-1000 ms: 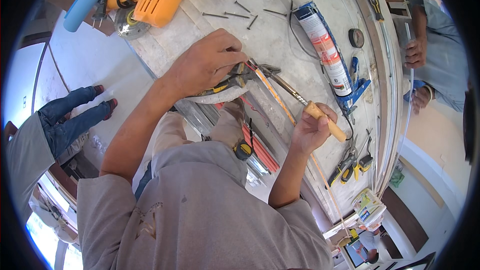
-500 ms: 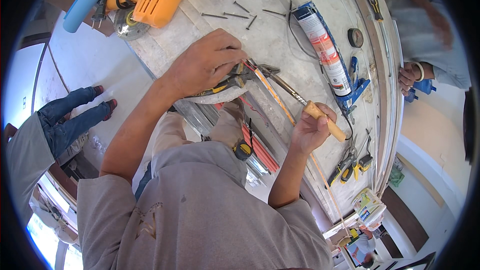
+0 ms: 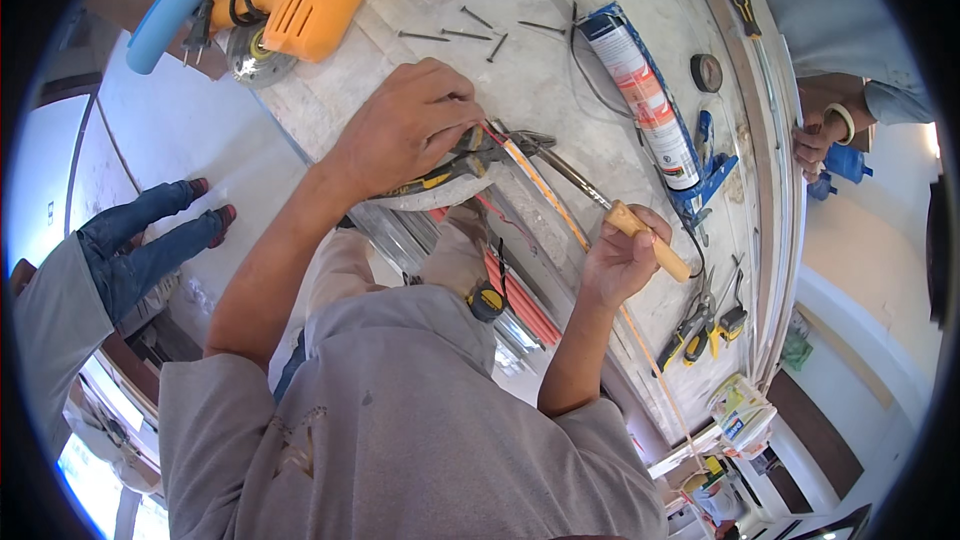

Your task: The person solders a wire onto an LED strip using a soldering iron, rubs the soldering iron tip against pliers, and cuts the LED strip using shears.

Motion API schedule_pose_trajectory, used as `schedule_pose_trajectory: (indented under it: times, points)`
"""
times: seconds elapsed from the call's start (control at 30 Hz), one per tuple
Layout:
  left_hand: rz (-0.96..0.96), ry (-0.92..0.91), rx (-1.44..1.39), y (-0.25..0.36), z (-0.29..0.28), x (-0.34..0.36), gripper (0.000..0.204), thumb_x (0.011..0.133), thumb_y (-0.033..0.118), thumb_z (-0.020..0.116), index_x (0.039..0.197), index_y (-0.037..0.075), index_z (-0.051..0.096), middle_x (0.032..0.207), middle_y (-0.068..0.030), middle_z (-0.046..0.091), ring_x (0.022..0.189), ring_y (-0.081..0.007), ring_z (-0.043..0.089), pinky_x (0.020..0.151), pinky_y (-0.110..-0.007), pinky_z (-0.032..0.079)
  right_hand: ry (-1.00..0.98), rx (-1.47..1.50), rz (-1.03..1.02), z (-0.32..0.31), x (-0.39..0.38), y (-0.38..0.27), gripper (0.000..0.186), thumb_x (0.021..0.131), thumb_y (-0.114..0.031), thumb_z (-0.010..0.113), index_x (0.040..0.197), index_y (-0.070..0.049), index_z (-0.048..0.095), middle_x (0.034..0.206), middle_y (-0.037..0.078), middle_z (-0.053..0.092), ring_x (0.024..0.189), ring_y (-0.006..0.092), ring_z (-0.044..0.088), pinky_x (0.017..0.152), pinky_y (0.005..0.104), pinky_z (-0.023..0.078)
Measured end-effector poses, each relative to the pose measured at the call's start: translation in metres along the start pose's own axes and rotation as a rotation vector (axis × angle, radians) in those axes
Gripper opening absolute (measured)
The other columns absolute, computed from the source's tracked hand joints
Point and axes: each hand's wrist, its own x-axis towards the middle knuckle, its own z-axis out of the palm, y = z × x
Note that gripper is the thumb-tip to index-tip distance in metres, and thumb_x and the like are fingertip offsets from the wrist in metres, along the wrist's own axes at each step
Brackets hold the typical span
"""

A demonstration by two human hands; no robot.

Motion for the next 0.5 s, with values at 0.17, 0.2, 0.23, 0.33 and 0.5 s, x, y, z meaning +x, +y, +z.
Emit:
schedule_pose_trajectory:
  times: [0.17, 0.2, 0.23, 0.33, 0.5]
  points:
    - [-0.016, -0.018, 0.031, -0.001, 0.0, -0.001, 0.016, 0.073, 0.003, 0.068, 0.089, 0.006, 0.065, 0.091, -0.0062, 0.059, 0.088, -0.025, 0.057, 0.078, -0.036, 0.045, -0.022, 0.003, 0.001, -0.003, 0.001, 0.0, 0.03, 0.088, -0.021, 0.064, 0.106, 0.001, 0.056, 0.1, 0.014, 0.057, 0.081, 0.0203, 0.056, 0.065, 0.0278, 0.045]
    - [-0.03, -0.023, 0.046, 0.0, 0.0, -0.001, 0.017, 0.073, 0.002, 0.069, 0.089, 0.006, 0.067, 0.091, -0.0071, 0.06, 0.088, -0.0263, 0.058, 0.078, -0.037, 0.046, -0.023, 0.002, 0.002, -0.003, 0.001, 0.001, 0.03, 0.087, -0.021, 0.063, 0.106, 0.001, 0.056, 0.1, 0.014, 0.057, 0.081, 0.0199, 0.056, 0.065, 0.0275, 0.045]
    - [-0.045, -0.029, 0.061, 0.001, -0.001, -0.001, 0.018, 0.073, 0.001, 0.069, 0.09, 0.005, 0.068, 0.092, -0.008, 0.06, 0.089, -0.0275, 0.058, 0.079, -0.038, 0.047, -0.023, 0.003, 0.004, -0.003, 0.001, 0.001, 0.029, 0.087, -0.02, 0.063, 0.106, 0.001, 0.056, 0.1, 0.014, 0.056, 0.081, 0.0195, 0.055, 0.065, 0.0272, 0.045]
    - [-0.053, -0.027, 0.063, 0.005, -0.001, 0.002, 0.017, 0.073, 0.001, 0.069, 0.09, 0.006, 0.068, 0.092, -0.0078, 0.06, 0.089, -0.0273, 0.058, 0.079, -0.037, 0.046, -0.016, 0.01, 0.005, -0.003, 0.001, -0.001, 0.029, 0.087, -0.019, 0.062, 0.107, 0.001, 0.056, 0.1, 0.014, 0.056, 0.081, 0.0184, 0.054, 0.064, 0.026, 0.045]
    - [-0.065, -0.003, 0.064, 0.0, -0.001, -0.005, 0.017, 0.072, 0.002, 0.069, 0.089, 0.006, 0.069, 0.091, -0.0078, 0.059, 0.089, -0.0272, 0.058, 0.08, -0.037, 0.046, -0.004, 0.006, 0.005, -0.001, -0.001, 0.004, 0.03, 0.087, -0.02, 0.063, 0.107, 0.001, 0.056, 0.101, 0.013, 0.056, 0.082, 0.0175, 0.054, 0.064, 0.025, 0.045]
